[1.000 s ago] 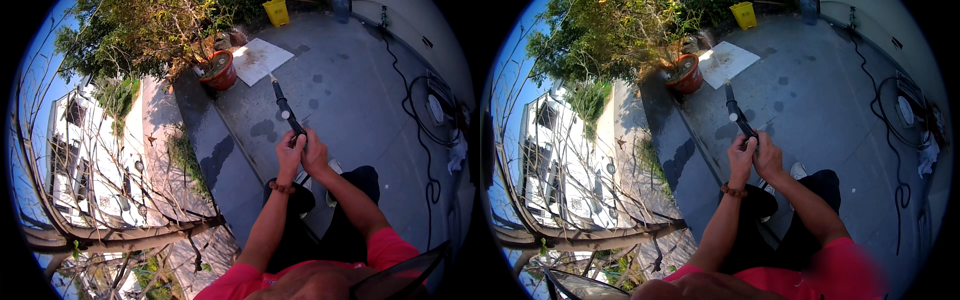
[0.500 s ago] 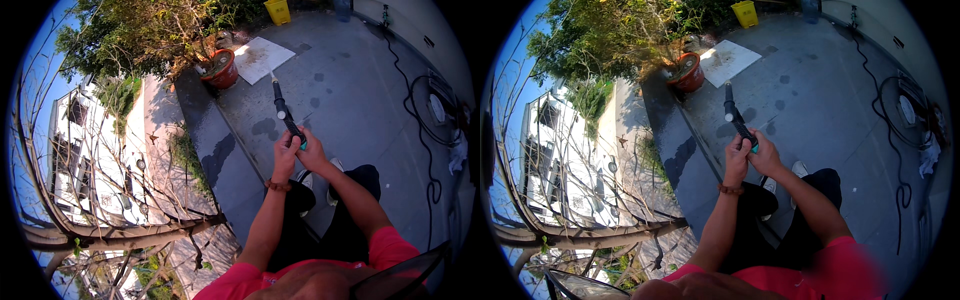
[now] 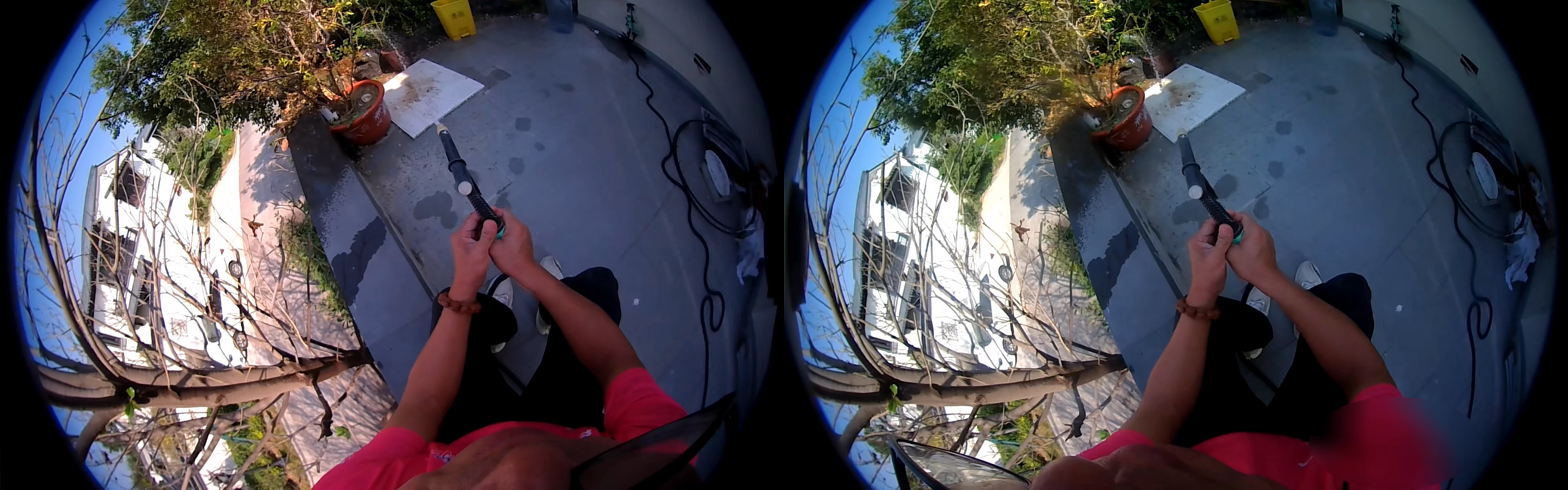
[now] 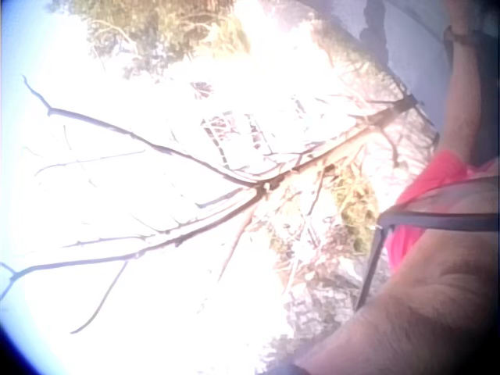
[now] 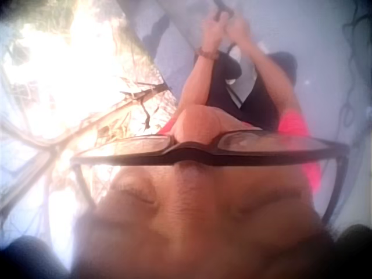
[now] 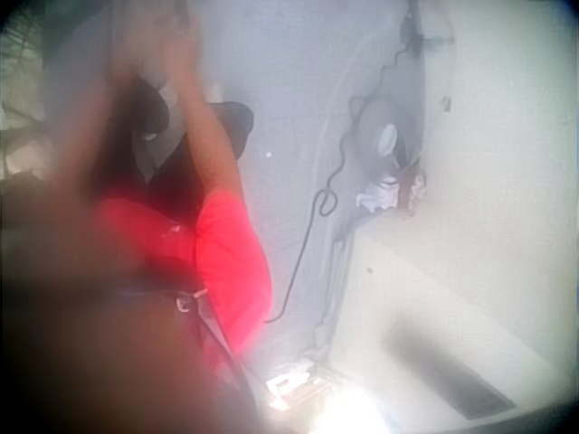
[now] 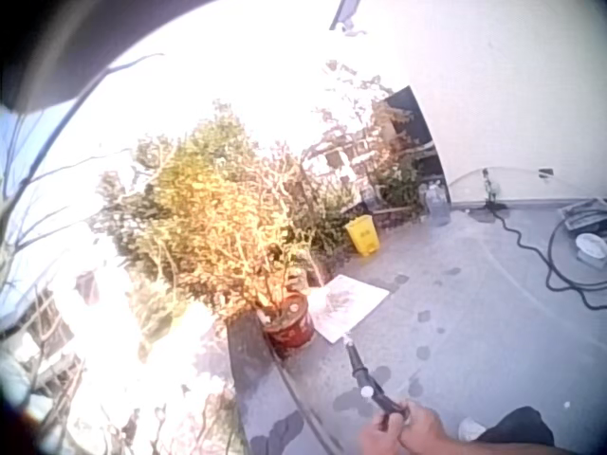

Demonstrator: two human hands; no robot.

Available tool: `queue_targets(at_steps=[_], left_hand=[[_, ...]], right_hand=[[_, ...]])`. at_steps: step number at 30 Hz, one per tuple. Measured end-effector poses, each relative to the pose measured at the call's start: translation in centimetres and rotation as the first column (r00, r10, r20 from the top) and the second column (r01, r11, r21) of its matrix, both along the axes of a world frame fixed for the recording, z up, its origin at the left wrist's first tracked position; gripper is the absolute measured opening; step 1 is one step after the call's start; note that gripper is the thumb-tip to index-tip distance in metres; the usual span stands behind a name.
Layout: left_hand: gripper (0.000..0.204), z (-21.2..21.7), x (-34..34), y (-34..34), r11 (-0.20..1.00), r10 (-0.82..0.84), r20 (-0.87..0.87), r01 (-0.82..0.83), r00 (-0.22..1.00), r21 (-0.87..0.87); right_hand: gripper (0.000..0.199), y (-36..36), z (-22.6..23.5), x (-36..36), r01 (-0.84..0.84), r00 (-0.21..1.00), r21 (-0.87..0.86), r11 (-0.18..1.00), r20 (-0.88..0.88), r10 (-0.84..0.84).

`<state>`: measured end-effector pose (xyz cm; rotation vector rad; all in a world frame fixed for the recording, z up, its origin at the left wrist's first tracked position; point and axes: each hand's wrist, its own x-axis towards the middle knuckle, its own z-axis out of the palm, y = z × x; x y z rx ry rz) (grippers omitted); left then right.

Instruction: The person uses a hose with a spray nozzle to water a tree and surrounding plants on a rooftop terrace. They hold the tree branches with one hand while directing the water stream with the other, moving between different sections of the tree and nearby potted plants.

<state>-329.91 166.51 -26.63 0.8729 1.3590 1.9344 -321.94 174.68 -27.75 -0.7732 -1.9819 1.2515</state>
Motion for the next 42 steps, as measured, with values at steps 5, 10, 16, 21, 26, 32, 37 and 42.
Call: queue_targets(at_steps=[5, 10, 16, 21, 26, 32, 37, 42], left_hand=[[0.048, 0.6, 0.1, -0.2, 0.996, -0.029, 0.066, 0.023, 0.997, 0.089], [0.045, -0.1, -0.4, -0.9, 0.986, -0.141, 0.136, 0.126, 0.981, 0.113], [0.037, 0.0, 0.3, 0.0, 0.999, 0.033, 0.079, -0.035, 0.996, 0.015], [0.033, 0.0, 0.4, 0.2, 0.999, 0.040, 0.090, -0.041, 0.995, 0.014], [0.028, -2.2, -1.8, -0.3, 0.994, 0.095, 0.198, -0.102, 0.976, 0.025], [0.025, -0.4, -0.2, 0.4, 0.991, 0.052, 0.445, -0.100, 0.894, 0.087], [0.028, -0.6, -0.5, 0.7, 0.992, 0.121, 0.435, -0.101, 0.892, -0.070], [0.033, -0.8, -0.4, 0.6, 0.986, 0.121, 0.480, -0.051, 0.869, -0.156]], right_hand=[[0.047, 1.4, 0.1, 0.1, -0.281, 0.959, -0.246, 0.927, -0.094, 0.266], [0.046, 3.4, 1.5, 1.7, -0.460, 0.854, -0.610, 0.646, -0.103, 0.510], [0.042, 0.4, 1.8, 1.0, -0.024, 0.997, 0.028, 0.999, 0.071, 0.022], [0.043, 0.1, 1.5, 0.8, 0.023, 0.996, -0.011, 1.000, 0.092, -0.022], [0.043, 1.2, 1.3, 1.2, -0.284, 0.949, -0.128, 0.950, 0.106, 0.298], [0.034, -1.1, 1.9, 1.1, -0.030, 0.998, 0.069, 0.997, -0.060, 0.034], [0.024, -0.9, 1.9, 0.7, 0.080, 0.996, -0.028, 0.996, -0.022, -0.081], [0.023, -0.7, 1.7, 0.6, 0.083, 0.995, 0.101, 0.991, -0.067, -0.076]])
